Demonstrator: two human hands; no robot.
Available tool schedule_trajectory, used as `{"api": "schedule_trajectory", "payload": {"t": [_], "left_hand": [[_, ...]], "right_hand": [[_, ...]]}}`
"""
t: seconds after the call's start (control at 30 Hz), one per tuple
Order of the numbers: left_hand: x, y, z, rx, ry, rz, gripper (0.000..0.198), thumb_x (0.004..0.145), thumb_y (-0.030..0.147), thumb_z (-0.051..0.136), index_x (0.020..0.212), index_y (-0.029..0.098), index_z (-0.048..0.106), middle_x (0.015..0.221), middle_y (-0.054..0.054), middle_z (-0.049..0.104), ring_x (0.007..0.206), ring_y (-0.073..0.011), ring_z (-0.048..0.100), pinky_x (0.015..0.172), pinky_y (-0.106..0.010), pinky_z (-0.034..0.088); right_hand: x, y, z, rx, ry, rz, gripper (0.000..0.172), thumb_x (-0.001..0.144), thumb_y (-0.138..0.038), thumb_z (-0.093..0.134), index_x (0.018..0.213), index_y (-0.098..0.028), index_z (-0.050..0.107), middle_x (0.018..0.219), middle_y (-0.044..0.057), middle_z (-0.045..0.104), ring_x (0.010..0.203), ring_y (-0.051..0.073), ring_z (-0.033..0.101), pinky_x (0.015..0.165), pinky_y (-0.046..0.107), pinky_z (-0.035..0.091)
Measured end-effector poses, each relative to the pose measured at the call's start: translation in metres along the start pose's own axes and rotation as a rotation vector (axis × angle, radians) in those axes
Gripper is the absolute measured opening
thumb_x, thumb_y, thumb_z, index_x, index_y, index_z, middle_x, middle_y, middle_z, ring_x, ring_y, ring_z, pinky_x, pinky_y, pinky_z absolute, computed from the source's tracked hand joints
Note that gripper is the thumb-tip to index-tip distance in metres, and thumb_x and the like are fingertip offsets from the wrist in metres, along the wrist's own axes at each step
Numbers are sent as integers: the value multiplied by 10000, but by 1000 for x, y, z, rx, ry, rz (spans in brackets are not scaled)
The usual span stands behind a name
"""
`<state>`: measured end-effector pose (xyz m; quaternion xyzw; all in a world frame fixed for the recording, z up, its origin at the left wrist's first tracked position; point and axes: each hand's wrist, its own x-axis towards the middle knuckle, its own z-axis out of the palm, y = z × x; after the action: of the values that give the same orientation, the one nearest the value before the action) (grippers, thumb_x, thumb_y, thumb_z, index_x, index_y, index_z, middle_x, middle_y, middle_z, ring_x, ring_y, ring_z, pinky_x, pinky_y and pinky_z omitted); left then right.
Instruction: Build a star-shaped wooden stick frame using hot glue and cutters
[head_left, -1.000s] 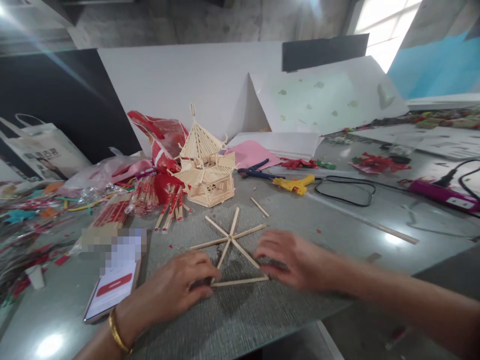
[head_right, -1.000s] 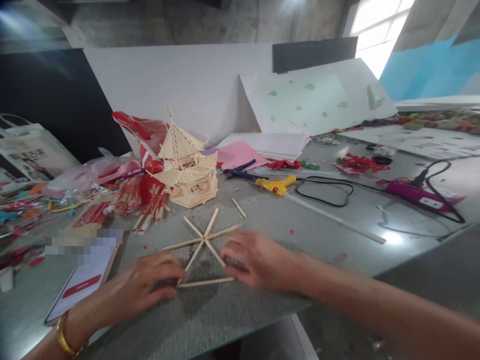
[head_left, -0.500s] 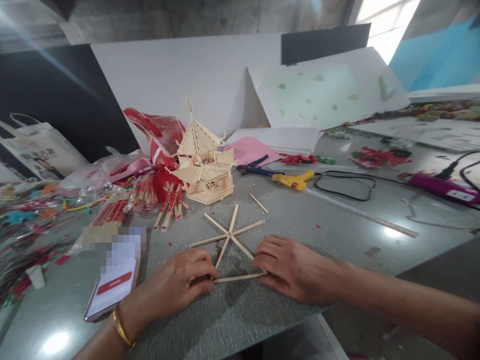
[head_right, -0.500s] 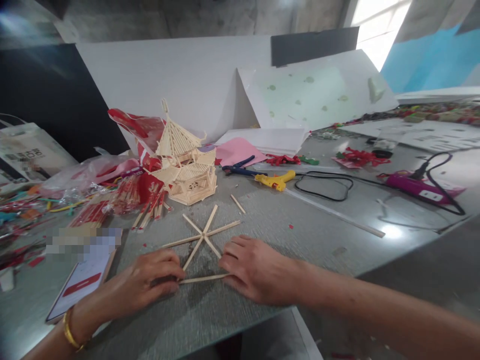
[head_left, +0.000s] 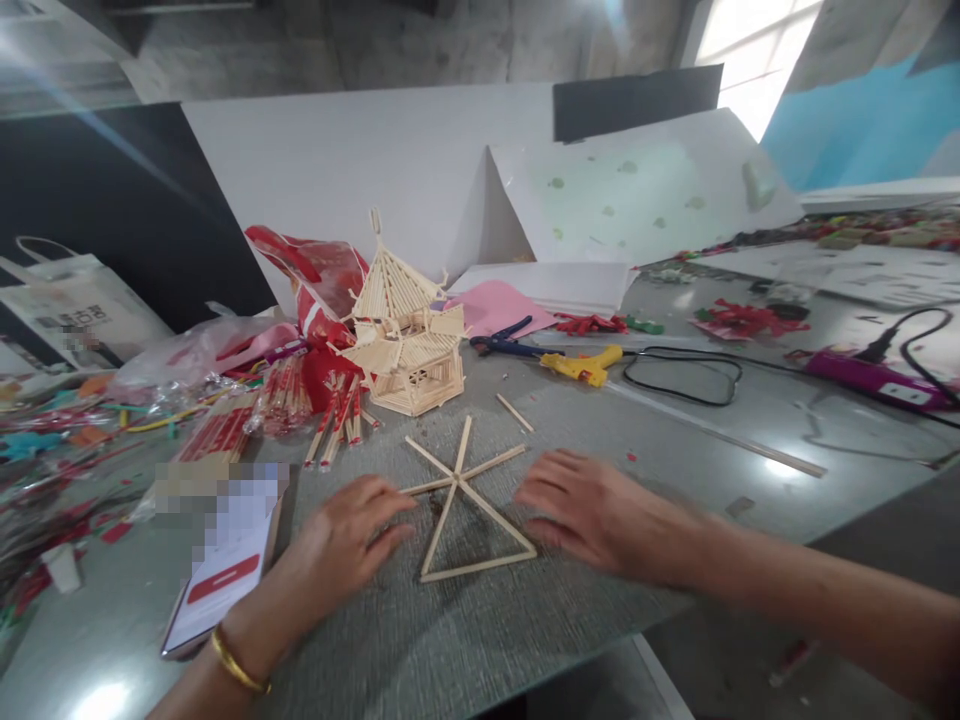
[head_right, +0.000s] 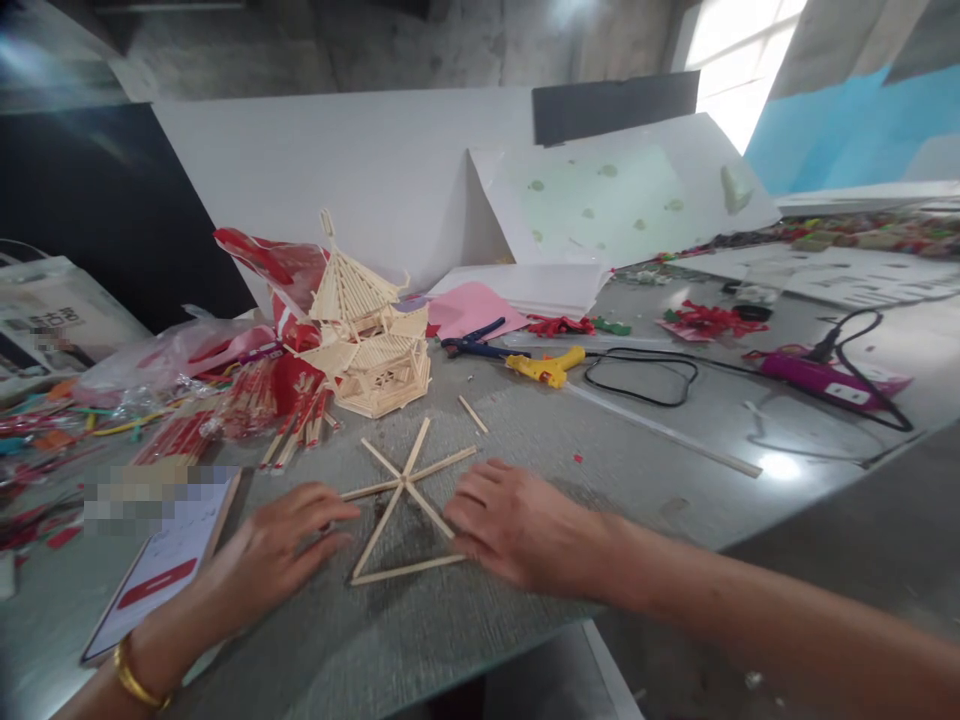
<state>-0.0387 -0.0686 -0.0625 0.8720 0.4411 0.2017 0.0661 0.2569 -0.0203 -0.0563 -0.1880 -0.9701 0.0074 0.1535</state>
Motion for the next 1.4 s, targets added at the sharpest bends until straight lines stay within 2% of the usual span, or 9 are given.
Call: {"api": "schedule_trajectory", "payload": {"t": [0.13,0.3,0.53,0.63,0.8,1.0,1.23,1.4], "left_hand": [[0,-19,1,89,-7,-88,201,902,282,517,1055,196,615,975,-55,614,909,-190,591,824,-329,464],[4,-22,4,59,-44,-143,177,909,263,486,975,188,632,932,-43,625,881,-178,597,811,-314,468],[6,-28,5,80,41,-232,226,896,348,492,993,188,619,919,-41,601,819,-184,597,770,-327,466],[6,-30,6,77,29,-251,221,896,346,487,957,185,625,900,-38,601,819,-184,592,764,-322,461],[9,-26,6,56,12,-255,213,902,329,470,875,197,634,838,-21,606,772,-164,580,722,-293,453],[9,-27,7,43,13,-225,187,894,293,480,847,200,636,816,-12,612,764,-160,581,710,-287,449],[10,-30,7,43,-5,-187,175,902,268,470,864,206,629,825,-12,615,777,-159,578,728,-284,442],[9,-29,7,45,14,-179,189,901,272,467,853,194,633,817,-15,608,783,-165,582,727,-284,443]], "right_hand": [[0,27,-11,-49,53,113,210,935,-247,413,922,-144,596,898,80,581,845,178,520,772,313,406],[9,65,-16,-96,-91,396,192,908,-253,444,954,-149,599,956,77,592,889,183,537,792,297,386],[42,90,-13,-126,-172,675,231,844,-317,480,844,-152,641,879,81,646,776,186,578,614,247,347],[54,98,-5,-124,-214,741,249,791,-360,525,804,-151,660,805,91,658,718,197,589,569,242,329],[59,104,4,-98,-211,732,185,763,-266,518,809,-170,669,806,65,666,697,171,583,559,228,317],[49,106,-1,-66,-182,619,142,770,-199,508,797,-166,643,762,31,650,682,140,555,572,217,310],[44,103,-1,-88,-97,567,156,807,-216,506,876,-144,626,904,76,622,800,164,549,648,228,337],[42,101,1,-90,-27,547,157,826,-208,491,878,-138,621,897,77,591,791,165,534,693,246,352]]}}
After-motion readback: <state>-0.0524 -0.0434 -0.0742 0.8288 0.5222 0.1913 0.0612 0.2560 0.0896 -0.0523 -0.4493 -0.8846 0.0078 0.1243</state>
